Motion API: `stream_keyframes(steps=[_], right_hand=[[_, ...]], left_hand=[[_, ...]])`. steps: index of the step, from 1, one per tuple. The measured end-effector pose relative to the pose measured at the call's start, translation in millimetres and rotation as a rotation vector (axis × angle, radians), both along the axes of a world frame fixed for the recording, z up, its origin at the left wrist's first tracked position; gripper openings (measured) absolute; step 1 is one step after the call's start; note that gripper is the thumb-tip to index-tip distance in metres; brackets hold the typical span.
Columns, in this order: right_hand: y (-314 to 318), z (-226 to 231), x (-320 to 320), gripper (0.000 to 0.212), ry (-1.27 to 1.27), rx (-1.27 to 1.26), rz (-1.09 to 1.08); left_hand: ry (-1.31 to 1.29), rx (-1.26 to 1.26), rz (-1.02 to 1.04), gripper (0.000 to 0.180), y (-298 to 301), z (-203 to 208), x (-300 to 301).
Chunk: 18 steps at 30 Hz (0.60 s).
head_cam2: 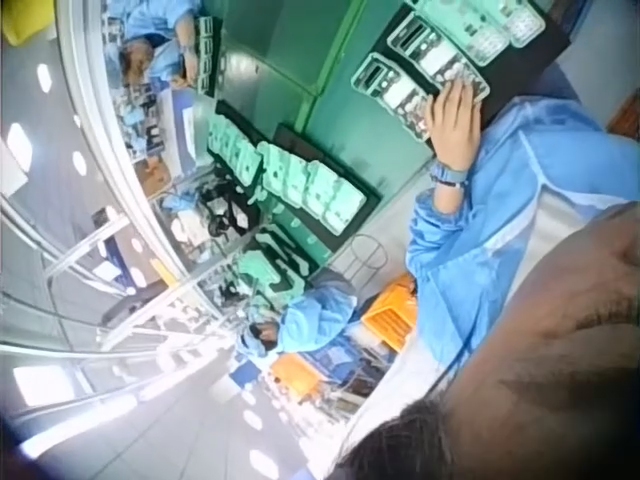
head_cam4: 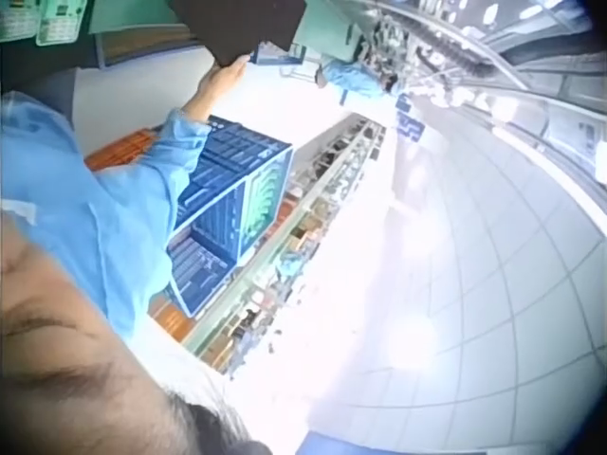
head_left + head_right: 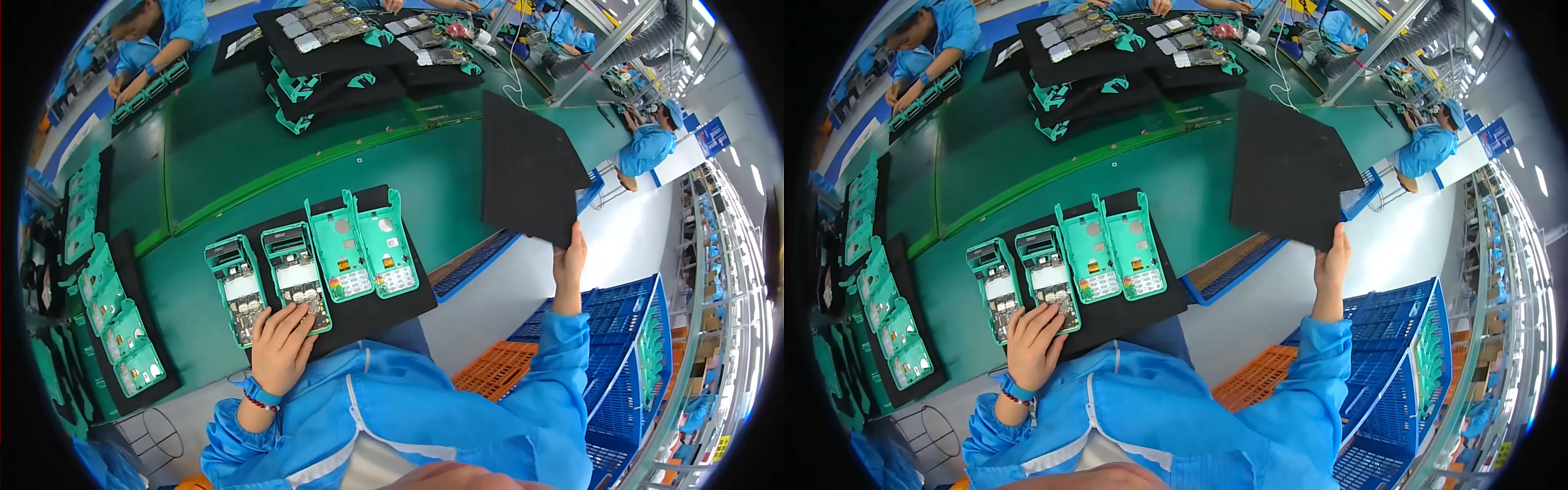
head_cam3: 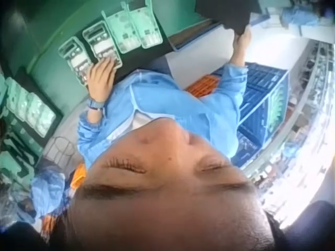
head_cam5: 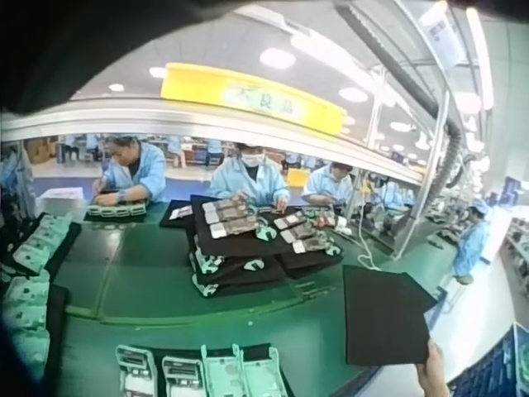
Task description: The person assembles handheld electronic terminals by inserting circuit boards into green plastic casings by hand.
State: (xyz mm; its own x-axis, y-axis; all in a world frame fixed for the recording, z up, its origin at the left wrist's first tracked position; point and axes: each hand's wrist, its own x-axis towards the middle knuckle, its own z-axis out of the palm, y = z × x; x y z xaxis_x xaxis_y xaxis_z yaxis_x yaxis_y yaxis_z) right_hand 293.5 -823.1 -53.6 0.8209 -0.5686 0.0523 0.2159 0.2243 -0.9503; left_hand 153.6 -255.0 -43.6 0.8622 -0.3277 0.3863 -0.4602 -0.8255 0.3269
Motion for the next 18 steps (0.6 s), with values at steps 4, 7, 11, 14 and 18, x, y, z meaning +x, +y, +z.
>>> stream_keyframes(steps=[4,7,11,14,18], right_hand=[[-51,-15,49,0.045,0.114,-0.004,-0.159],[-57,-27,81,0.058,0.620,-1.223,-0.407],[32,-31,134,0.046,-0.012,-0.928,-0.085],[136,-16,180,0.050,0.010,-0.445,0.367],[213,-5,251,0.059,0.090,0.020,0.529]], left_hand=[[0.014,-0.008,0.007,0.036,1,-3,1],[0.020,-0.011,-0.002,0.038,0,1,4],[0.018,-0.009,0.005,0.038,-2,1,6],[0.025,0.010,0.028,0.039,0,0,4],[0.047,0.028,0.038,0.037,1,4,2]])
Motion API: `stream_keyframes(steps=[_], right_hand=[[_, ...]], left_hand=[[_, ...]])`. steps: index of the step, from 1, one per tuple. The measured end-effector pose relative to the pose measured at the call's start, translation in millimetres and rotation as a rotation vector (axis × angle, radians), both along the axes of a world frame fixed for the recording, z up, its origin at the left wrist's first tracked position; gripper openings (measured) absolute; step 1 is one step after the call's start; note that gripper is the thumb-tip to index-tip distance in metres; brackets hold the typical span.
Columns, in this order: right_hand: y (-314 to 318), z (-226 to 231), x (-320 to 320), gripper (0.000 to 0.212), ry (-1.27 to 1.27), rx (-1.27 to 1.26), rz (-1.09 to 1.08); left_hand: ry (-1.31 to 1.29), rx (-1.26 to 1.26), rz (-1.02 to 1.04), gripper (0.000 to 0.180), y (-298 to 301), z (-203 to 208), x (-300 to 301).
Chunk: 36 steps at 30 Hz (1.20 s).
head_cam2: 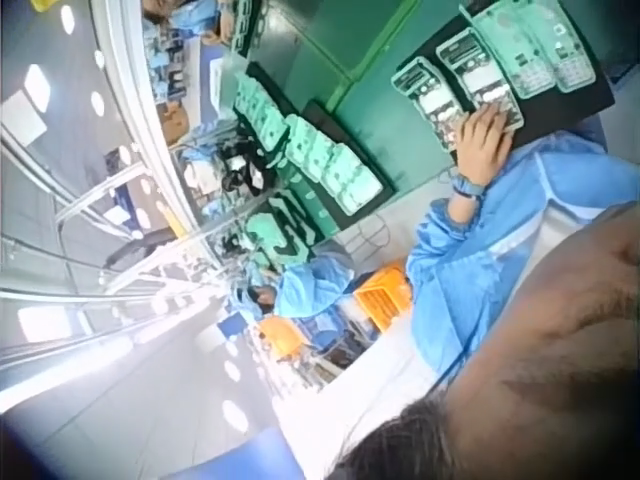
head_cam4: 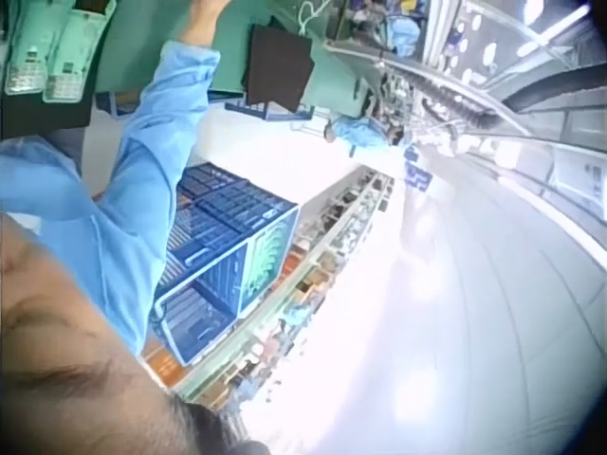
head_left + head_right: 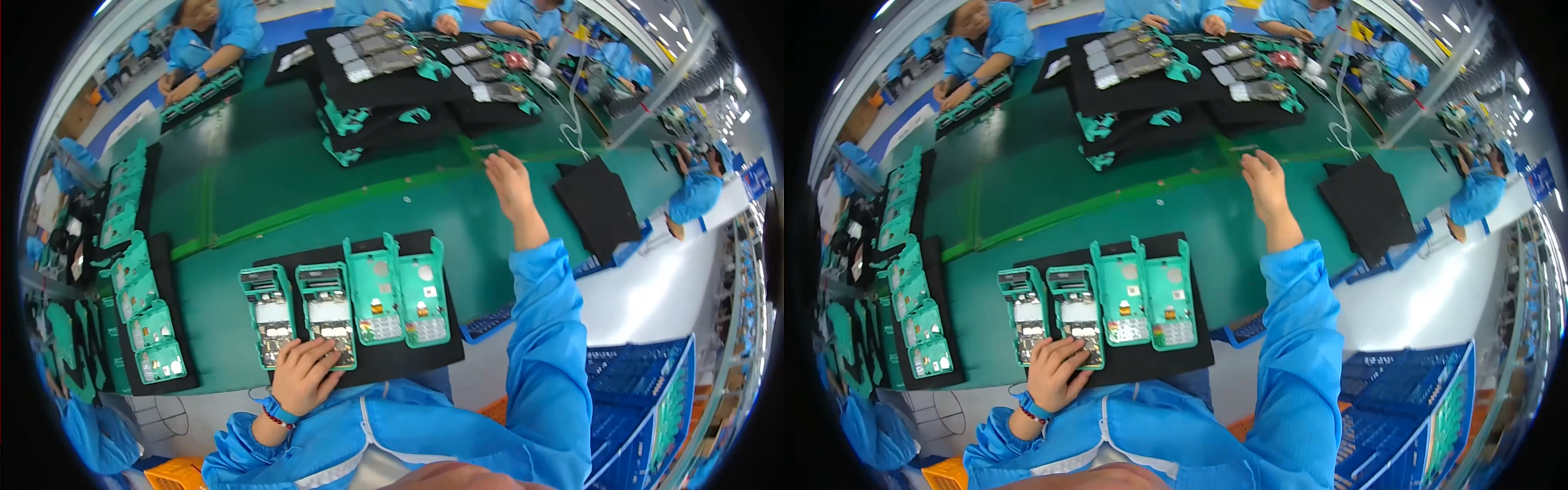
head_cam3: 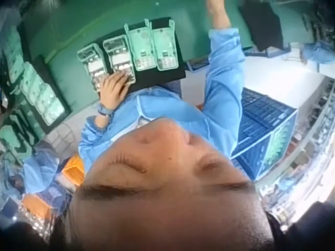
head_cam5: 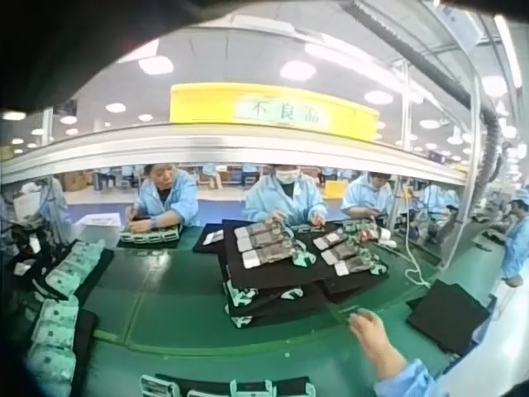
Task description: The person assembles handheld electronic terminals by inserting circuit boards into green plastic casings by hand.
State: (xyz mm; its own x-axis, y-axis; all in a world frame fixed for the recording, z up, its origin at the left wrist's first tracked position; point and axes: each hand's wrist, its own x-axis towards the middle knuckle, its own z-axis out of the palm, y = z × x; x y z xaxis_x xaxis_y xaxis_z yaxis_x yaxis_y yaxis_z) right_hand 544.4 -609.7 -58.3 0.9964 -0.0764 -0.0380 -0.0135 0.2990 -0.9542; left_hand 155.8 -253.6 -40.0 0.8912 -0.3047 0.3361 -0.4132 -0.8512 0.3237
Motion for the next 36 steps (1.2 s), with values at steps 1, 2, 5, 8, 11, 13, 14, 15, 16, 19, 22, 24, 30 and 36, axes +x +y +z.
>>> stream_keyframes(steps=[1,2,5,8,11,13,14,15,16,19,22,24,30,36], right_hand=[[11,2,19,0.055,0.033,0.066,-0.022],[-14,-16,52,0.046,0.028,0.106,0.049],[-9,-6,79,0.063,0.148,0.210,-0.063],[-9,0,106,0.091,0.241,0.327,-0.172],[0,3,116,0.089,0.277,0.320,-0.133],[-10,2,124,0.076,0.330,0.251,-0.129],[-15,0,131,0.069,0.301,0.225,-0.085],[-21,1,138,0.062,0.271,0.200,-0.044],[-18,6,141,0.045,0.333,0.231,-0.065],[-20,8,152,0.036,0.327,0.151,-0.057],[-27,10,151,0.037,0.329,0.189,-0.028],[-24,5,155,0.040,0.372,0.176,-0.078],[4,9,140,0.086,0.253,-0.264,-0.224],[-16,-15,156,0.059,0.159,0.006,-0.246]], left_hand=[[0.006,0.024,0.002,0.036,1,-1,-2],[-0.006,0.035,-0.011,0.036,-1,-1,2],[0.007,0.059,-0.001,0.036,-2,4,0],[-0.004,0.062,-0.011,0.037,-1,5,-2],[0.015,0.062,0.004,0.039,1,1,-5],[0.014,0.081,0.008,0.040,2,3,-4],[0.018,0.084,0.012,0.039,2,4,-3],[0.024,0.083,-0.003,0.039,1,3,-4],[0.020,0.093,0.008,0.038,1,2,-4],[0.014,0.126,0.010,0.037,1,0,-2],[0.003,0.138,0.015,0.038,-1,-3,-2],[0.002,0.136,0.013,0.038,-1,-2,-3],[-0.008,0.132,0.044,0.037,-1,-4,-6],[-0.028,0.124,0.026,0.038,0,-3,-3]])
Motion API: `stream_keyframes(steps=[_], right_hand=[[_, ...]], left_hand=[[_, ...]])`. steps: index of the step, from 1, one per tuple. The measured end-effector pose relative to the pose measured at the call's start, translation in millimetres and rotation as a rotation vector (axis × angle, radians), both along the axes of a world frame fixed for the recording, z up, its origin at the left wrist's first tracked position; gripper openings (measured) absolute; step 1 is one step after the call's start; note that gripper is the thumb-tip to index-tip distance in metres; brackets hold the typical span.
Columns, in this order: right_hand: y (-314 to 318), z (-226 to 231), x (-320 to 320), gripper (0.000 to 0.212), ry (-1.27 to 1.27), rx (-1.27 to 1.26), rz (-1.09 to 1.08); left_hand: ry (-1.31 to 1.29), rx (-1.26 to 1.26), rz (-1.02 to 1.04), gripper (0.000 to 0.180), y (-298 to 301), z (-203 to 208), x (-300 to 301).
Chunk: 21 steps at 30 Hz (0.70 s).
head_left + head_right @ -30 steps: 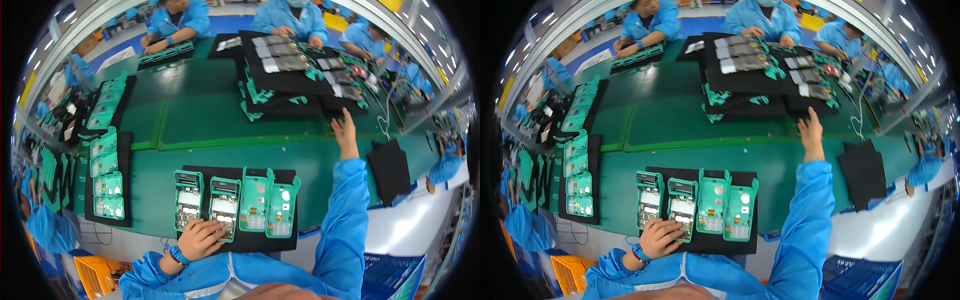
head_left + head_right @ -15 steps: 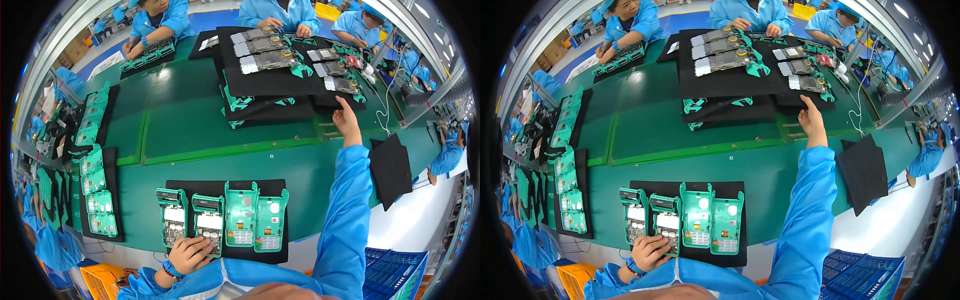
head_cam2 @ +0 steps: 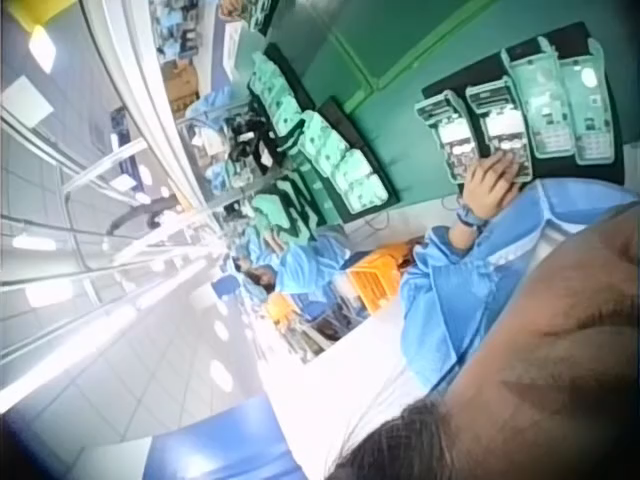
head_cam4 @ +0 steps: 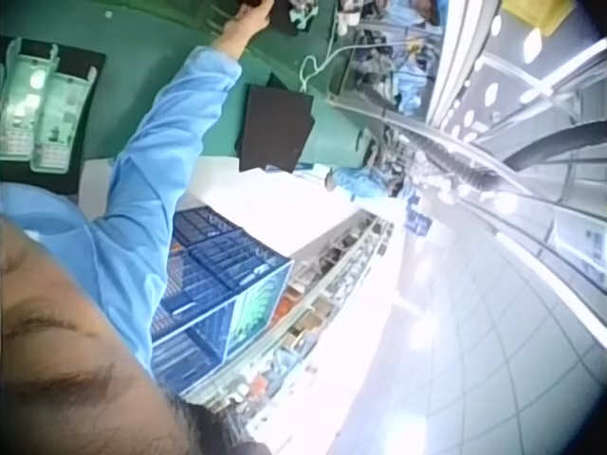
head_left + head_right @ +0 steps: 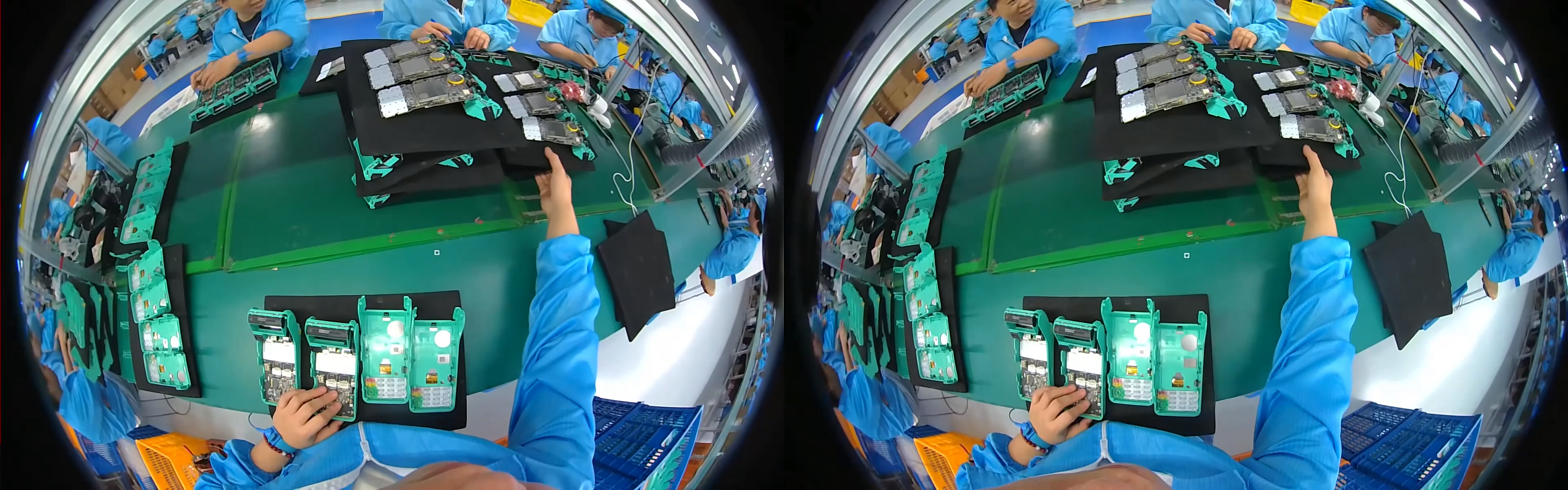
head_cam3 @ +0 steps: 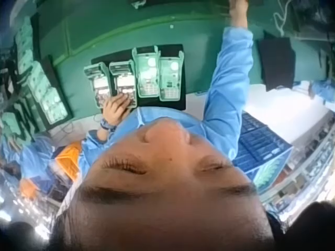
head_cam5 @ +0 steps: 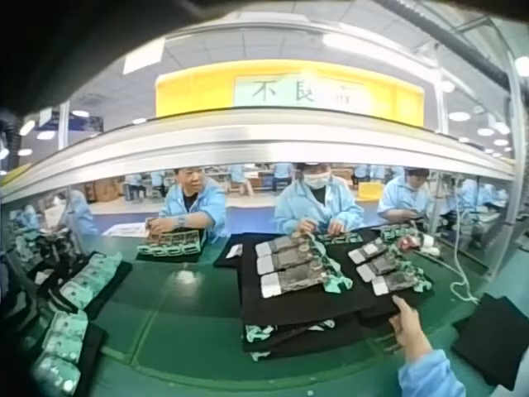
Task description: The person assembles handheld electronic terminals by inserting circuit boards into green plastic casings by hand.
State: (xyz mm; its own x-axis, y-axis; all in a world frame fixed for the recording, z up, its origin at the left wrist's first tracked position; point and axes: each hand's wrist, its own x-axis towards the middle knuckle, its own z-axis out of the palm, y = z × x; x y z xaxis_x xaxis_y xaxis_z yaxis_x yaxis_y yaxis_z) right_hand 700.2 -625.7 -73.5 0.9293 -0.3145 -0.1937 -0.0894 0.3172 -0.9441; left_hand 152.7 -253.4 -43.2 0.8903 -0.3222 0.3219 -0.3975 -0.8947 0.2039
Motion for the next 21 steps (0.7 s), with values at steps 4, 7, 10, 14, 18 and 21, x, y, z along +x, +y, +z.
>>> stream_keyframes(steps=[4,7,10,14,18,21], right_hand=[[1,1,-1,0.043,-0.042,0.191,0.126],[3,-11,5,0.040,-0.047,0.209,0.074],[7,-7,-8,0.034,-0.061,0.186,0.058],[-8,0,-39,0.036,0.001,0.227,0.042],[-33,3,-82,0.032,0.032,0.233,0.037],[-57,4,-119,0.026,0.012,0.226,0.093]], left_hand=[[-0.012,0.002,0.005,0.038,-2,-1,-3],[-0.022,-0.002,0.006,0.037,-3,1,0],[-0.005,-0.006,0.013,0.037,-6,4,0],[-0.023,-0.011,0.003,0.037,-5,5,0],[-0.034,-0.023,-0.001,0.036,-3,2,0],[-0.042,-0.036,-0.013,0.036,-1,-1,1]])
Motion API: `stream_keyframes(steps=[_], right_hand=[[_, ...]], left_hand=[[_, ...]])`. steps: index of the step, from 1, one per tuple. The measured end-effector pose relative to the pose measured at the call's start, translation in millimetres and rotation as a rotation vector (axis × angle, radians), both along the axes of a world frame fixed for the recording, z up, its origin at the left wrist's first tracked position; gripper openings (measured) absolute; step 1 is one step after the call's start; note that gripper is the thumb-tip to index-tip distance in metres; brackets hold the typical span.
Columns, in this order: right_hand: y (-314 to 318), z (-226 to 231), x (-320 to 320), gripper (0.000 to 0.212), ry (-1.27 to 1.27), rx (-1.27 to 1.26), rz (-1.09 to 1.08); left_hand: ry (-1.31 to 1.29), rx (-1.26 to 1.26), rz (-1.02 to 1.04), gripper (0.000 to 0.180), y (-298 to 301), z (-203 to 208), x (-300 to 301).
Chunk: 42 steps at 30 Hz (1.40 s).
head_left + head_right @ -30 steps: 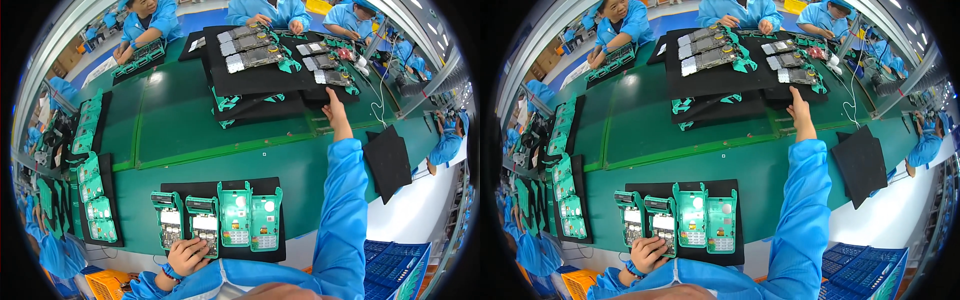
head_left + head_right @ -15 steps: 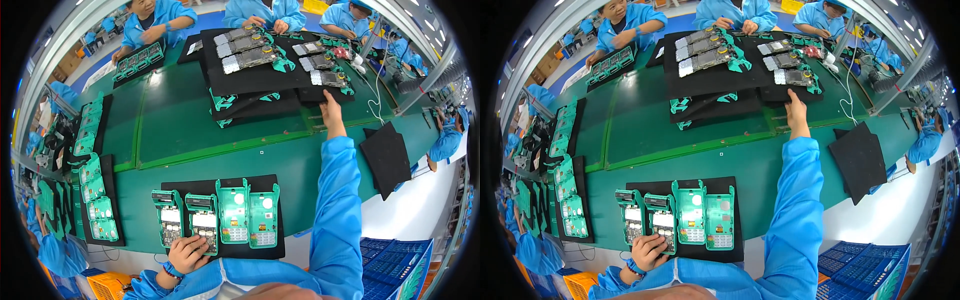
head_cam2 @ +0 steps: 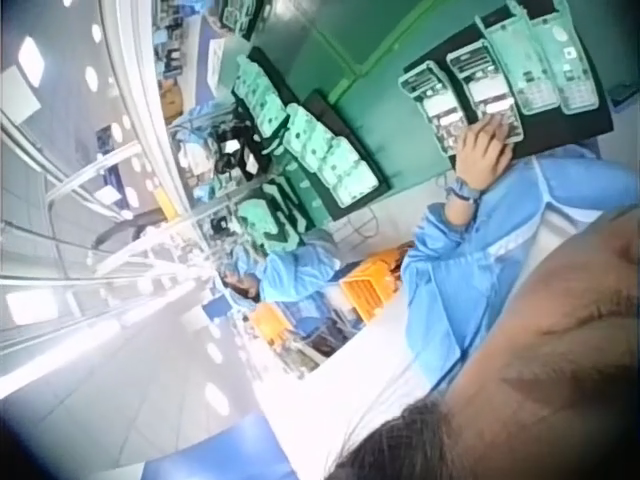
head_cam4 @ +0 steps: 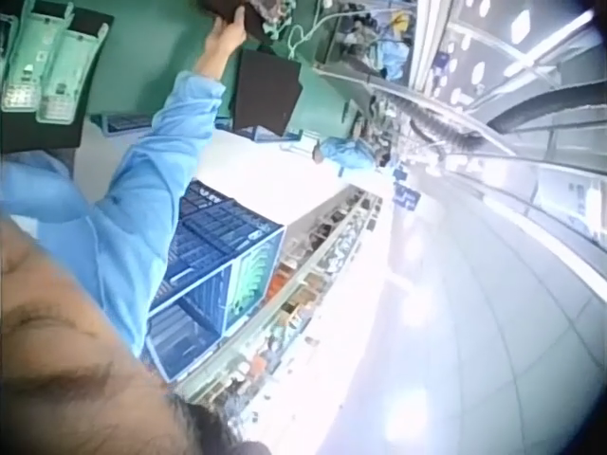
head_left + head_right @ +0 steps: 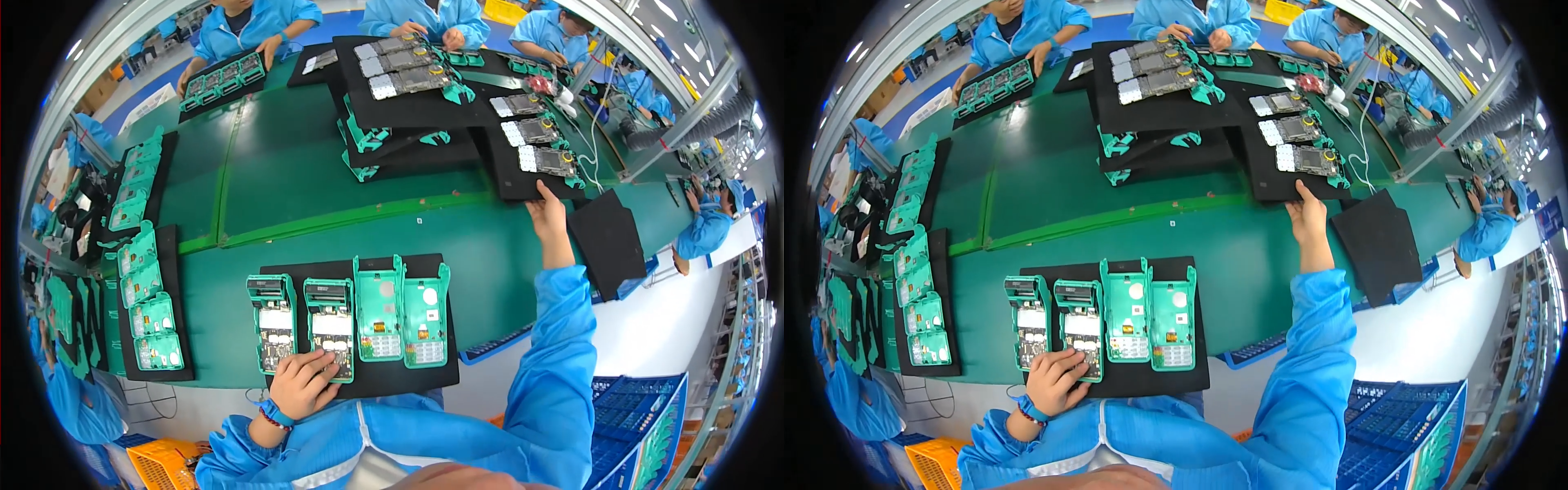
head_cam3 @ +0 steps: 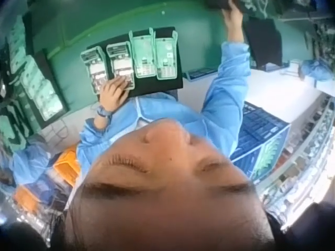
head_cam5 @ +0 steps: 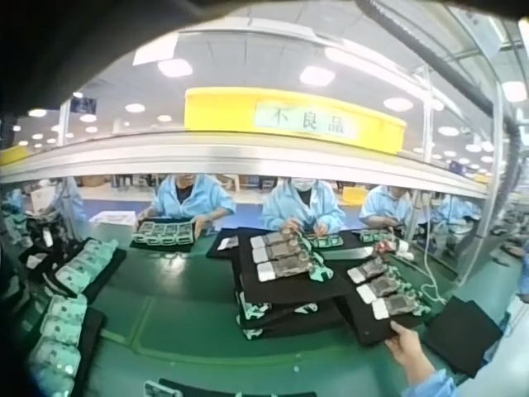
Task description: The person assembles handheld electronic terminals by inserting circuit boards into green plastic casings by hand.
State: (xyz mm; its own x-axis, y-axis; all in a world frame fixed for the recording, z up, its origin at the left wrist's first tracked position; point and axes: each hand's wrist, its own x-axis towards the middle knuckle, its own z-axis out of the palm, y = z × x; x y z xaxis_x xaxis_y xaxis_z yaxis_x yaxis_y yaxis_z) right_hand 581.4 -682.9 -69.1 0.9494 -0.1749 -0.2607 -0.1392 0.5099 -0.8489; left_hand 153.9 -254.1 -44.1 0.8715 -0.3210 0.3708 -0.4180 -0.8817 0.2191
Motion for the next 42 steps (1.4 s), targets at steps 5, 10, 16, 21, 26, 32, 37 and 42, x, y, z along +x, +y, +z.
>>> stream_keyframes(steps=[5,10,16,21,26,32,37,42], right_hand=[[-3,21,-85,0.024,-0.059,0.000,0.004],[-8,30,-160,0.029,-0.091,0.015,0.023],[-12,21,-226,0.028,-0.073,0.021,0.034],[-15,16,-263,0.027,-0.079,0.029,-0.032],[-29,9,-292,0.030,-0.082,0.024,0.019],[-22,9,-308,0.041,0.016,-0.141,0.007],[7,22,-315,0.060,0.055,-0.907,-0.397],[26,27,-325,0.038,-0.428,-1.379,-0.598]], left_hand=[[-0.002,-0.049,-0.014,0.036,0,-1,0],[-0.011,-0.072,-0.035,0.038,0,-1,1],[-0.015,-0.091,-0.033,0.037,0,-1,-2],[-0.033,-0.111,-0.051,0.035,1,-1,-3],[-0.048,-0.131,-0.064,0.035,4,-4,-3],[-0.069,-0.139,-0.077,0.036,5,-4,-6],[-0.153,-0.217,-0.031,0.031,15,8,-15],[-0.116,-0.441,0.374,0.038,44,7,-24]])
